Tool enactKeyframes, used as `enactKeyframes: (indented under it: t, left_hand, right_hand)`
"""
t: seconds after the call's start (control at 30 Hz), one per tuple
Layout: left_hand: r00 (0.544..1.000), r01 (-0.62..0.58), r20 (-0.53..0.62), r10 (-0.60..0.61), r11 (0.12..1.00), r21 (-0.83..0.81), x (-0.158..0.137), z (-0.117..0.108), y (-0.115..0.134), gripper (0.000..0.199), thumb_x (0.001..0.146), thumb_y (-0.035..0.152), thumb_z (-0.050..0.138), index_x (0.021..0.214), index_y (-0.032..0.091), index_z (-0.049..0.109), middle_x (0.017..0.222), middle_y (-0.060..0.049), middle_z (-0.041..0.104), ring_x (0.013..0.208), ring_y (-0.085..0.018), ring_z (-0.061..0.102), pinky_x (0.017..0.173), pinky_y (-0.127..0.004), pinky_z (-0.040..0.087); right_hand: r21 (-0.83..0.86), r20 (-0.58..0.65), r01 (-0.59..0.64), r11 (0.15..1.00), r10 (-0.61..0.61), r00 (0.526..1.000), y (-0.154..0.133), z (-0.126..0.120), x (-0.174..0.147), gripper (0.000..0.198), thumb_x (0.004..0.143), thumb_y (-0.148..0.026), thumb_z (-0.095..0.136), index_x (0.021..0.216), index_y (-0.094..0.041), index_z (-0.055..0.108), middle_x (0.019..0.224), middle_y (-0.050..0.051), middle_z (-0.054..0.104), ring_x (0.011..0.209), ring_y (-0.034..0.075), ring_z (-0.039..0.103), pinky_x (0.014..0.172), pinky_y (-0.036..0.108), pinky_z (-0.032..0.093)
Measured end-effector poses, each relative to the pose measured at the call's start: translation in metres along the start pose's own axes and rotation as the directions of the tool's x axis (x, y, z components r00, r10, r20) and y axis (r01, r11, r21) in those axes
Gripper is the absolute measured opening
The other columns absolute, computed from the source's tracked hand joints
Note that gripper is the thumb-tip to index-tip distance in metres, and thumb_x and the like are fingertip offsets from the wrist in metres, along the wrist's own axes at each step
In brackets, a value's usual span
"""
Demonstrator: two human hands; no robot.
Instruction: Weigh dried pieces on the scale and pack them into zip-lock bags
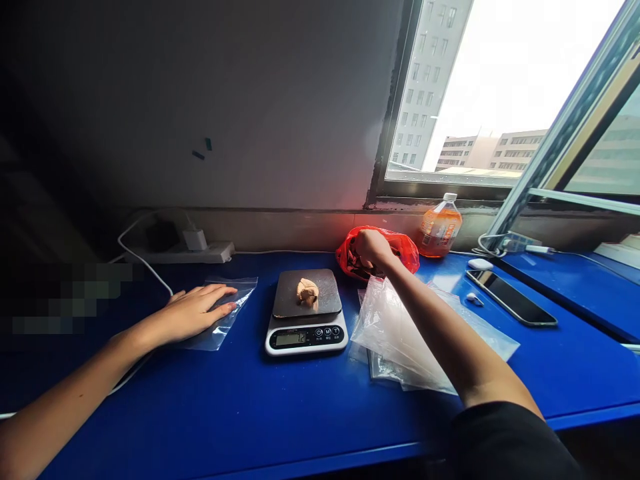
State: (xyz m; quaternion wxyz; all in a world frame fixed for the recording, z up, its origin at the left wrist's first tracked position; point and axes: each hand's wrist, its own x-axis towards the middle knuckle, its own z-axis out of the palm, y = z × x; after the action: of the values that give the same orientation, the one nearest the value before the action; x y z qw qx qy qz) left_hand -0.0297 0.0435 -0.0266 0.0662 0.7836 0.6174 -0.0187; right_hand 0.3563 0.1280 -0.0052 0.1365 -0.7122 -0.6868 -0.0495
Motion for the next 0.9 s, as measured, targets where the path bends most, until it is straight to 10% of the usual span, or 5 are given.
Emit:
enactKeyframes:
  t: [0.33, 0.57, 0.9]
  left_hand:
    - [1.0, -0.012, -0.007, 0.012, 1.0, -0.016, -0.002, -0.002, 0.002, 0.065, 0.088, 0.06, 0.027, 0.138, 0.024, 0.048, 0.147, -0.007, 0.046, 0.136, -0.033, 0.038, 0.109, -0.06, 0.025]
    - [1.0, -0.023, -0.016, 0.023, 1.0, -0.003, 0.002, 0.002, -0.003, 0.066, 0.087, 0.061, 0.028, 0.138, 0.025, 0.048, 0.147, -0.008, 0.046, 0.135, -0.034, 0.039, 0.108, -0.06, 0.026]
    - [1.0, -0.02, 0.004, 0.02, 1.0, 0.013, 0.004, -0.001, 0.0, 0.068, 0.085, 0.062, 0.028, 0.138, 0.023, 0.049, 0.147, -0.008, 0.046, 0.133, -0.035, 0.041, 0.106, -0.057, 0.03]
  right_hand:
    - [0.636, -0.108, 0.015, 0.771, 0.07, 0.992, 0.009, -0.017, -0.043, 0.028, 0.088, -0.038, 0.043, 0.095, -0.014, 0.057, 0.09, 0.012, 0.07, 0.07, 0.016, 0.071, 0.058, 0.025, 0.053]
    - [0.981, -0.028, 0.02, 0.194, 0.035, 0.999, 0.007, -0.018, -0.074, 0.034, 0.072, -0.045, 0.069, 0.086, -0.018, 0.052, 0.076, 0.003, 0.066, 0.068, 0.017, 0.071, 0.068, 0.03, 0.058]
    - [0.979, -0.015, 0.009, 0.206, 0.027, 1.0, 0.0, 0.002, -0.077, 0.023, 0.071, -0.032, 0.069, 0.084, -0.013, 0.07, 0.082, 0.007, 0.07, 0.07, 0.017, 0.071, 0.079, 0.036, 0.06]
